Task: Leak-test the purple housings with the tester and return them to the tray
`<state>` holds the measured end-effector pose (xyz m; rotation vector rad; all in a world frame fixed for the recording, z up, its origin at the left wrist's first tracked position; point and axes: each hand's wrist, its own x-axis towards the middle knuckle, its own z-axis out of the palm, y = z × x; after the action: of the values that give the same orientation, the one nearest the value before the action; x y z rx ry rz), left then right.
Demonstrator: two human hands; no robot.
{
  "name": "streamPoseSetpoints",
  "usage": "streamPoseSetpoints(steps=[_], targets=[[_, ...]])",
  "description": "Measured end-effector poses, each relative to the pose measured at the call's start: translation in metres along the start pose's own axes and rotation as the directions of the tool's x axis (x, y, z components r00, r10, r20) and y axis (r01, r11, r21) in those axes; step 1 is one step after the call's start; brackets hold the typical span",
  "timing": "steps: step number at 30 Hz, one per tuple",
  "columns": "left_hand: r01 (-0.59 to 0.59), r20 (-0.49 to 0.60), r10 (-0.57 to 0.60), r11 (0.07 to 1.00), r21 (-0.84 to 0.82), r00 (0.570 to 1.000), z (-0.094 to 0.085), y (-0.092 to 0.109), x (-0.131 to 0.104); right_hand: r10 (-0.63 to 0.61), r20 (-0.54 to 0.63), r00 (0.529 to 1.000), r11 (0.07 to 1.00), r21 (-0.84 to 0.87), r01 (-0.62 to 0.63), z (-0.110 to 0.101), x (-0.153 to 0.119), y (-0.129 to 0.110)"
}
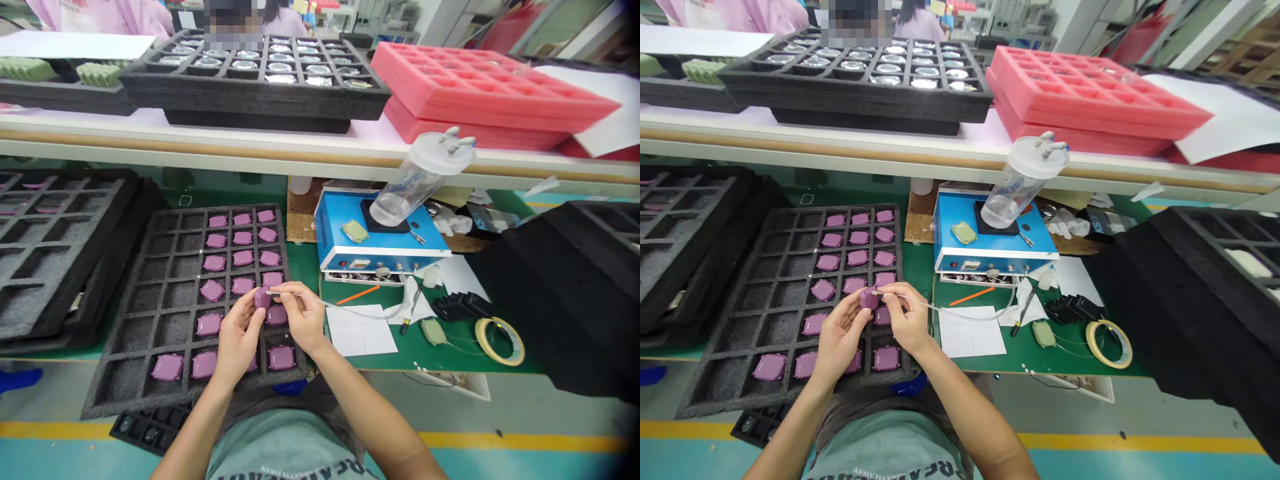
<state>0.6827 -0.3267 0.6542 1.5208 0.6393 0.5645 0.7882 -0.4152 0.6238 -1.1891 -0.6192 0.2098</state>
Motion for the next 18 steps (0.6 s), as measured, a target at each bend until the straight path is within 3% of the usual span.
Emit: streamPoseSetpoints(steps=[18], targets=[[-0.037, -0.004, 0.037, 0.999, 0.003, 0.999, 0.003, -0.005, -0.003, -0.01, -0.014, 1.0, 0.999, -0.048, 0.009, 0.0, -0.005, -0.004]])
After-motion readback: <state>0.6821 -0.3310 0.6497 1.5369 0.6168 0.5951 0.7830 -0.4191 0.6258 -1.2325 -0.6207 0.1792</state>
